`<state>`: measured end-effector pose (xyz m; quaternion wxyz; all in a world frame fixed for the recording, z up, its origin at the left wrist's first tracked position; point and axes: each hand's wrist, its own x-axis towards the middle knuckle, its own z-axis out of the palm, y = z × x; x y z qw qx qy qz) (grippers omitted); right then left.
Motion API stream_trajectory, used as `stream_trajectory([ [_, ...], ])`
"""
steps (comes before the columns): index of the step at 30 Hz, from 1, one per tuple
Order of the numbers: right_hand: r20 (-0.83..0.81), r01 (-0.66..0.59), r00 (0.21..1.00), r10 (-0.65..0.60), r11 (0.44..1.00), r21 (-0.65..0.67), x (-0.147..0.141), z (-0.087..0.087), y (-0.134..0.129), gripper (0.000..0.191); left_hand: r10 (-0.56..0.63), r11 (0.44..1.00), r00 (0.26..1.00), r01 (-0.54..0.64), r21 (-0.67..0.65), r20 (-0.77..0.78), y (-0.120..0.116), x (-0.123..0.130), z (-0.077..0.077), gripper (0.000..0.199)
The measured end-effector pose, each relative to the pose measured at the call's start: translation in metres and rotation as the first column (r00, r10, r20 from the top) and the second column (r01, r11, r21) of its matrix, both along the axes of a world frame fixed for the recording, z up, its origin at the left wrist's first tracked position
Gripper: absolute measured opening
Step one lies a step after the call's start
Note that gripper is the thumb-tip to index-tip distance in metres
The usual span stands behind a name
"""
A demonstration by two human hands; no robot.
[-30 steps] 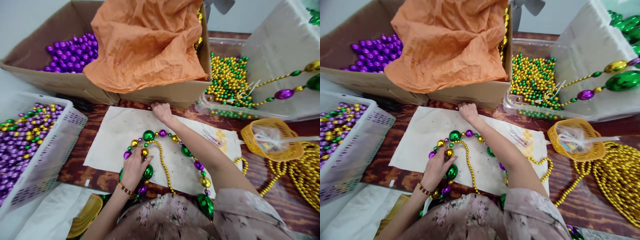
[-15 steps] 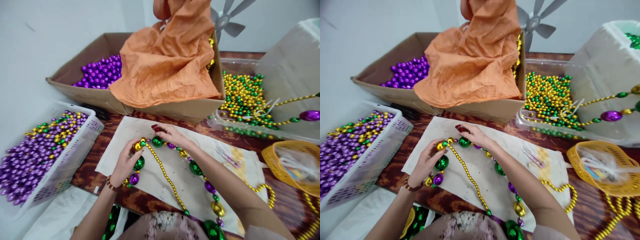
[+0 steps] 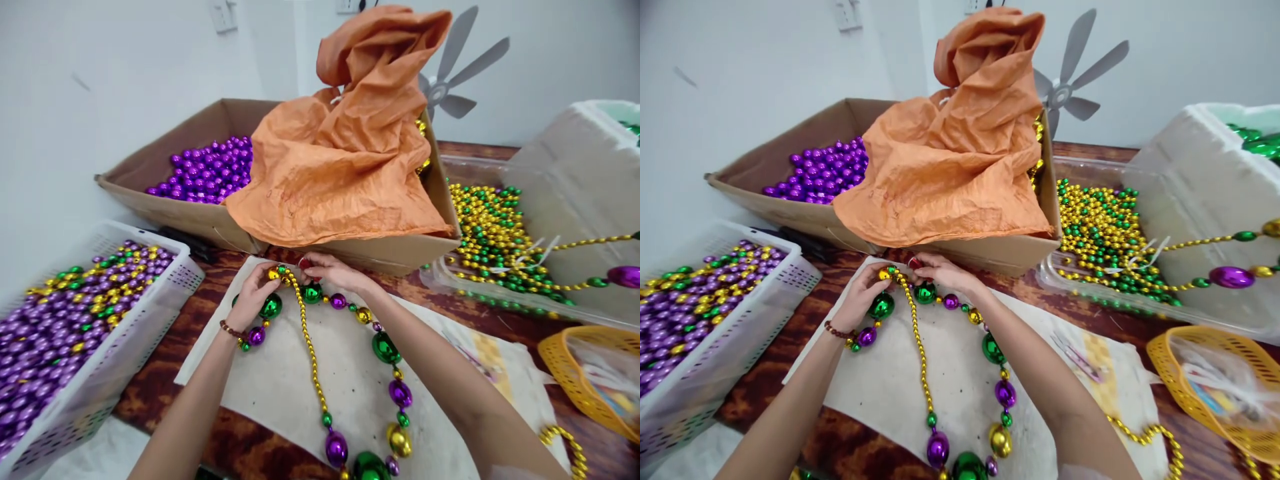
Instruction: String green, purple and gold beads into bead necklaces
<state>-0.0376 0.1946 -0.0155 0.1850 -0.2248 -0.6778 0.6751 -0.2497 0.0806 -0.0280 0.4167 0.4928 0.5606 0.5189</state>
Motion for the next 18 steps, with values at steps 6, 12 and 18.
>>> stream_trajectory([
  [6, 0.030, 0.189, 0.979, -0.201, 0.956, 0.226, -0.019, -0.009, 0.009, 0.038, 0.027, 1.000, 0.998, -0.028, 0.013, 0.054, 0.010, 0.000, 0.000, 0.041],
  [12, 0.062, 0.224, 0.966, -0.250, 0.934, 0.279, -0.023, -0.008, 0.006, 0.045, 0.046, 0.999, 0.994, -0.048, 0.010, 0.094, 0.007, -0.010, -0.006, 0.042],
  [18, -0.040, 0.062, 0.998, -0.052, 0.939, 0.339, -0.020, -0.008, 0.022, 0.028, 0.078, 0.996, 0.994, -0.081, 0.042, 0.072, 0.009, -0.017, -0.008, 0.042],
])
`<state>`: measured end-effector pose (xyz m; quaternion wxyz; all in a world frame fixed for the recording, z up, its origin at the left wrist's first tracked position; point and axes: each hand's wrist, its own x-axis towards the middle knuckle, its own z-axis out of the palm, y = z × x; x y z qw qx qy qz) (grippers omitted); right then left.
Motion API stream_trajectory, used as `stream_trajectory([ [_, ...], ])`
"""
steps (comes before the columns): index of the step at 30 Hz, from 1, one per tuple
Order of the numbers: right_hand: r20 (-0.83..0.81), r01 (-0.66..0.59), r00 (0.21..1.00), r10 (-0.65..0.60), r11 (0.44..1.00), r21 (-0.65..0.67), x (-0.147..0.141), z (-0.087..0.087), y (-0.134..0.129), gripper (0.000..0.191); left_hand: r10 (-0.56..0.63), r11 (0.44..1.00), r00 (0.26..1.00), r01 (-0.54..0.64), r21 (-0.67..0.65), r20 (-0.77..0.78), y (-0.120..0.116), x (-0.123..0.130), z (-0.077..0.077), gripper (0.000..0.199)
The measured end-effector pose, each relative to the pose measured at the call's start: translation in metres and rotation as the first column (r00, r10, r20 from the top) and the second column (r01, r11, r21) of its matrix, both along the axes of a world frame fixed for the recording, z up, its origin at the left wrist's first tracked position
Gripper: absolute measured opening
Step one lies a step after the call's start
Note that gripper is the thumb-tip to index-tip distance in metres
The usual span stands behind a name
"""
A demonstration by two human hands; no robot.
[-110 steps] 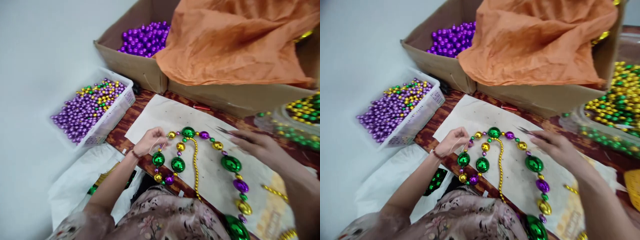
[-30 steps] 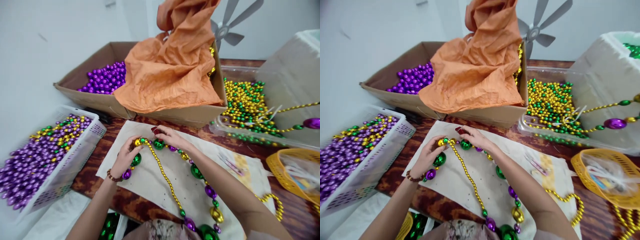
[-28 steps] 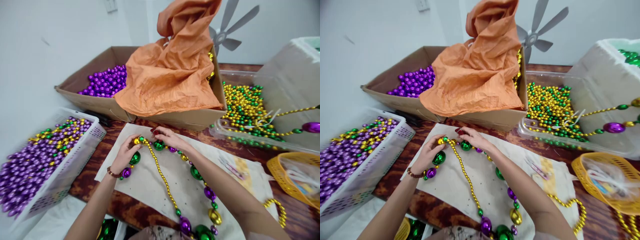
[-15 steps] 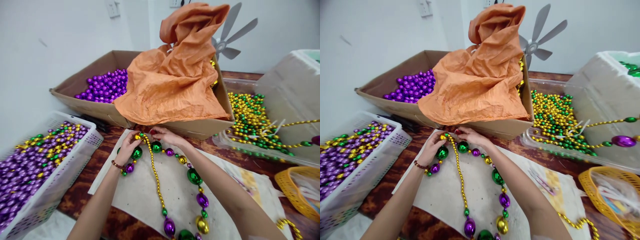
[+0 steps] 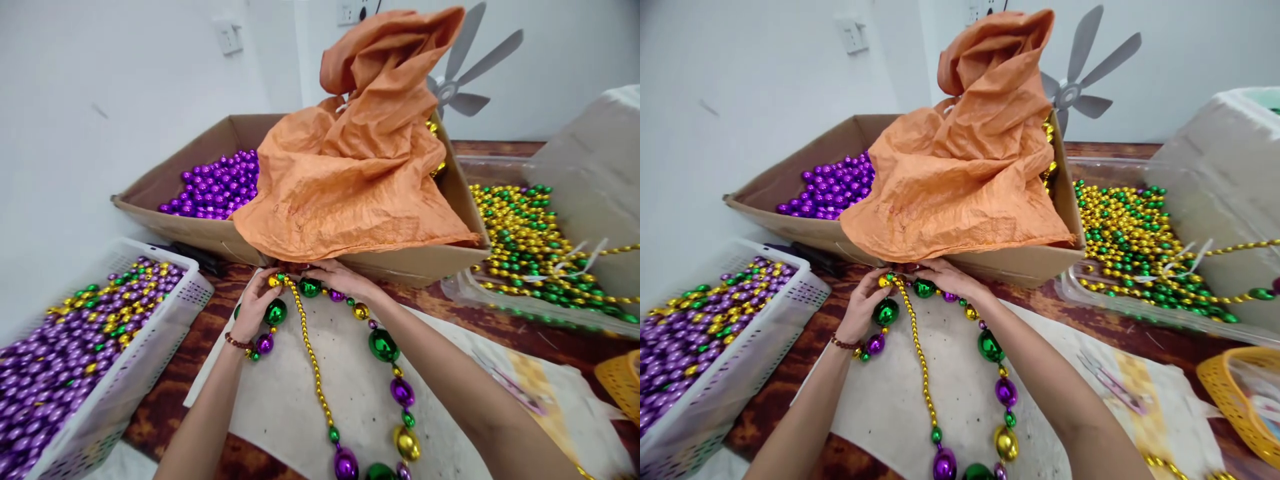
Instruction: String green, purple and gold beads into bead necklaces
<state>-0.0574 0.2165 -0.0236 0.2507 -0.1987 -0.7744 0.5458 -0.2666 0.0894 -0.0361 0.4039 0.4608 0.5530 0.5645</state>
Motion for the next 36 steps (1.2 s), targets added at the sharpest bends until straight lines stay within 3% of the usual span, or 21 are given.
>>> stream_trajectory([
  [4, 0.060, -0.030, 0.998, 0.028, 0.999, 0.024, -0.004, 0.013, 0.003, 0.027, -0.011, 1.000, 1.000, 0.011, -0.004, 0.014, 0.002, 0.002, 0.000, 0.043],
  [10, 0.196, 0.032, 0.979, -0.057, 0.991, 0.129, -0.017, 0.028, 0.001, 0.051, -0.014, 1.000, 1.000, 0.014, -0.011, 0.007, 0.005, 0.003, 0.000, 0.043],
  [15, 0.239, 0.038, 0.967, -0.093, 0.974, 0.225, -0.024, 0.018, 0.004, 0.051, -0.023, 0.999, 1.000, 0.024, -0.024, 0.006, 0.006, 0.002, 0.000, 0.045],
  [21, 0.162, 0.046, 0.981, -0.107, 0.937, 0.346, -0.028, 0.009, 0.006, 0.029, -0.030, 0.999, 0.999, 0.031, -0.042, 0.028, 0.007, 0.002, -0.002, 0.044],
  [27, 0.121, 0.018, 0.991, -0.061, 0.944, 0.328, -0.030, 0.012, 0.006, 0.030, -0.021, 0.998, 1.000, 0.022, -0.058, 0.009, 0.007, 0.002, -0.003, 0.045],
  [36, 0.140, 0.069, 0.982, -0.123, 0.936, 0.344, -0.029, 0.006, 0.006, 0.029, -0.039, 0.997, 0.999, 0.040, -0.059, 0.016, 0.007, 0.000, -0.008, 0.045],
])
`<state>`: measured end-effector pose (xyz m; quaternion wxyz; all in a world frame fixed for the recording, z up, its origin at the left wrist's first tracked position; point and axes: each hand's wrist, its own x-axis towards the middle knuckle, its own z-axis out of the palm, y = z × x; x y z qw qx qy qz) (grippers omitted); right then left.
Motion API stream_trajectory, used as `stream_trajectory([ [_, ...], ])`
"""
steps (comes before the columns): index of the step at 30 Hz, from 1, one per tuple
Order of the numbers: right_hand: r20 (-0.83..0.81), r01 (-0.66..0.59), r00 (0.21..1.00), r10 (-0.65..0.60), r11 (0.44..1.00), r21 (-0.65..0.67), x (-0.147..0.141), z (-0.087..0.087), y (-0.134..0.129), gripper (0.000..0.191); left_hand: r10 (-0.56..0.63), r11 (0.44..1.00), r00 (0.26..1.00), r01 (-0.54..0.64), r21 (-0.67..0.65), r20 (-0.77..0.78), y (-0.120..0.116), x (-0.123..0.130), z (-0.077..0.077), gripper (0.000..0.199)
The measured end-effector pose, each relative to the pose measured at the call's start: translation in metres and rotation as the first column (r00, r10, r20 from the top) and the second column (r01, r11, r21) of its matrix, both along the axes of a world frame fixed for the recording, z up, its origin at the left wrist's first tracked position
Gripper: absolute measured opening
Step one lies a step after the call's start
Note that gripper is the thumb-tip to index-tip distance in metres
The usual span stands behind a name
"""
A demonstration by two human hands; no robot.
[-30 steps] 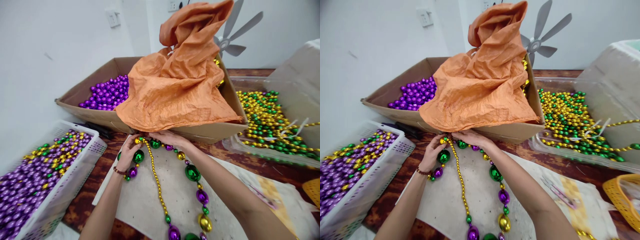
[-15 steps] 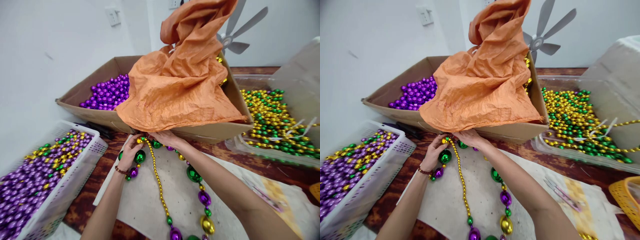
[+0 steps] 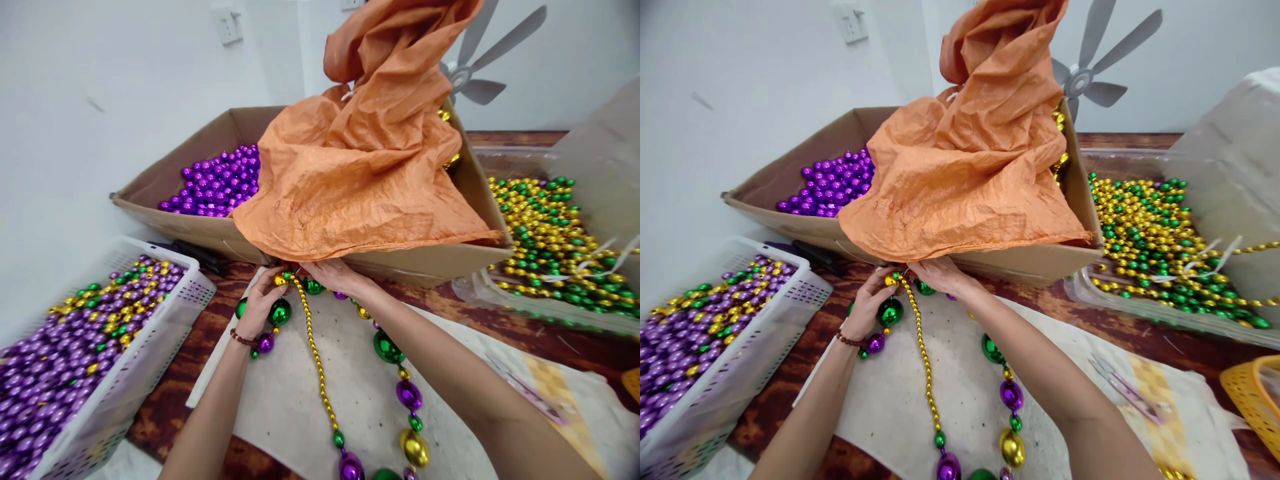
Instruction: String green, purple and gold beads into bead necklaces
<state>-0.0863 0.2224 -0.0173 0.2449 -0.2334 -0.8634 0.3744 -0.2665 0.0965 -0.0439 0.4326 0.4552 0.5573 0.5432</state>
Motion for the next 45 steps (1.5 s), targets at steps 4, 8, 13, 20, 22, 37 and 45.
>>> stream_trajectory([
  [4, 0.029, 0.014, 1.000, -0.013, 0.999, -0.035, 0.002, -0.001, -0.001, 0.030, -0.003, 1.000, 1.000, 0.003, 0.009, 0.002, 0.000, 0.000, 0.002, 0.043],
  [8, 0.063, 0.067, 0.996, -0.060, 0.990, -0.126, 0.004, -0.003, -0.001, 0.035, -0.019, 1.000, 0.999, 0.019, 0.003, 0.026, -0.001, -0.001, 0.003, 0.043],
  [13, 0.068, 0.105, 0.993, -0.098, 0.988, -0.114, 0.000, -0.004, -0.003, 0.038, -0.017, 1.000, 1.000, 0.017, 0.005, 0.005, 0.001, -0.003, -0.002, 0.044],
  [20, 0.083, 0.047, 0.995, -0.052, 0.997, 0.057, -0.003, -0.014, 0.001, 0.022, -0.008, 1.000, 1.000, 0.008, -0.001, 0.002, 0.004, -0.005, -0.008, 0.047],
  [22, 0.117, 0.019, 0.993, -0.032, 0.994, 0.111, -0.003, -0.019, 0.003, 0.023, -0.012, 1.000, 1.000, 0.012, -0.004, 0.007, 0.004, -0.005, -0.008, 0.046],
  [37, 0.019, 0.101, 0.995, -0.103, 0.900, -0.424, 0.004, 0.001, -0.013, 0.054, -0.031, 1.000, 0.998, 0.031, -0.001, 0.048, 0.010, 0.000, -0.007, 0.046],
  [45, 0.074, 0.162, 0.972, -0.224, 0.403, -0.901, 0.011, -0.005, -0.039, 0.066, -0.025, 0.998, 1.000, 0.025, 0.061, -0.012, 0.020, -0.001, -0.004, 0.046],
])
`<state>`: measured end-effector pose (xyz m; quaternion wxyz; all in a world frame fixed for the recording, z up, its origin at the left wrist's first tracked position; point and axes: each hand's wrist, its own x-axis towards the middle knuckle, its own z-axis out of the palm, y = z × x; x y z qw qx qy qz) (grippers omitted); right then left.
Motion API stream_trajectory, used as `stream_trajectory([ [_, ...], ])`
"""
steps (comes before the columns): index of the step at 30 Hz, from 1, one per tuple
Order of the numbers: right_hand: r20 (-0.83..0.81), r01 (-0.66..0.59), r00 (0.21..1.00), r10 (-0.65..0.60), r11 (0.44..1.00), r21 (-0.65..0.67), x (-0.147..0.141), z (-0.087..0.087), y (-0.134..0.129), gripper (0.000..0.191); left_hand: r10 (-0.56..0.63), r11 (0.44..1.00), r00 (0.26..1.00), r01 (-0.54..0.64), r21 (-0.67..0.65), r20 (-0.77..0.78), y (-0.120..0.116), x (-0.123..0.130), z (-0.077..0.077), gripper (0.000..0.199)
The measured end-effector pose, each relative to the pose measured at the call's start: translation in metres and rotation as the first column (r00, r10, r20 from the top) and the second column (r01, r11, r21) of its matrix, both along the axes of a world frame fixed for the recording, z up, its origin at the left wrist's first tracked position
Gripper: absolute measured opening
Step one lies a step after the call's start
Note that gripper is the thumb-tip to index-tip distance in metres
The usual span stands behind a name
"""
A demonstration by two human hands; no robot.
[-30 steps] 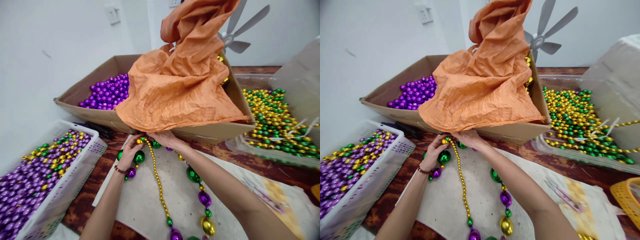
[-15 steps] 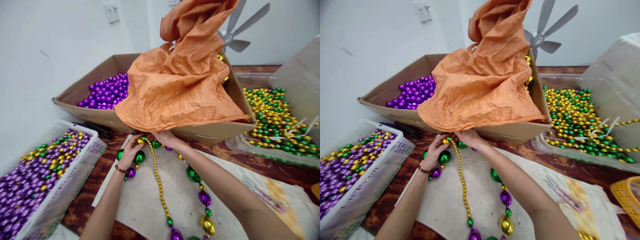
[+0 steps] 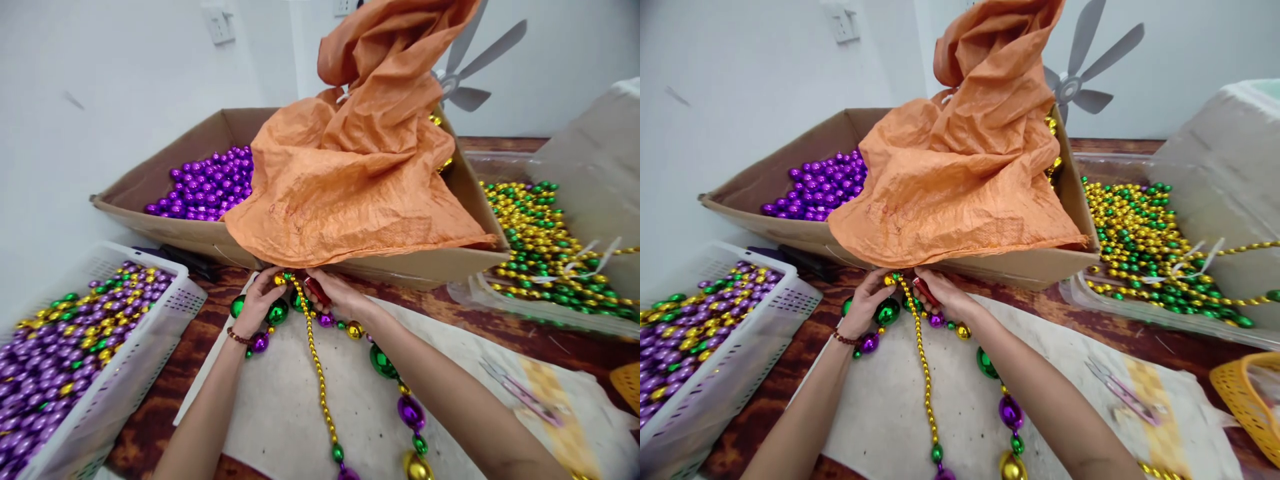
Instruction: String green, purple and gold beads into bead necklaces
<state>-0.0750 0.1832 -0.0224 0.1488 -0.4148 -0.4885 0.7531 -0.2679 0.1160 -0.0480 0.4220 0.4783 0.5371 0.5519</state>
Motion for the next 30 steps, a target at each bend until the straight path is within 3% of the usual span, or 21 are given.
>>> stream_trajectory([
  [3, 0.071, 0.011, 0.997, -0.027, 0.976, 0.217, 0.005, -0.002, 0.009, 0.062, -0.044, 0.999, 0.999, 0.044, -0.001, 0.004, 0.001, 0.000, 0.002, 0.044],
  [6, 0.136, -0.004, 0.988, -0.074, 0.864, 0.503, 0.004, -0.003, 0.020, 0.058, -0.042, 0.999, 0.999, 0.042, 0.003, 0.015, 0.002, -0.001, 0.001, 0.045],
  [8, 0.153, -0.033, 0.986, -0.069, 0.814, 0.580, 0.002, -0.003, 0.025, 0.057, -0.022, 1.000, 1.000, 0.022, -0.002, 0.013, 0.003, -0.002, 0.000, 0.045],
  [15, 0.108, -0.065, 0.994, -0.001, 0.795, 0.603, -0.006, -0.007, 0.024, 0.058, 0.023, 1.000, 1.000, -0.023, -0.010, 0.001, 0.006, -0.004, -0.003, 0.046],
  [20, 0.091, -0.029, 0.995, -0.048, 0.719, 0.695, -0.007, -0.018, 0.024, 0.043, 0.026, 1.000, 1.000, -0.026, -0.014, 0.008, 0.007, -0.006, -0.004, 0.045],
  [25, 0.197, -0.122, 0.979, -0.048, 0.635, 0.763, -0.008, -0.019, 0.028, 0.033, 0.012, 1.000, 1.000, -0.012, -0.021, -0.014, 0.008, -0.005, -0.003, 0.045],
  [30, 0.335, -0.219, 0.940, -0.069, 0.631, 0.745, -0.009, -0.015, 0.027, 0.035, 0.000, 0.999, 1.000, -0.001, -0.041, -0.018, 0.008, -0.006, -0.005, 0.046],
])
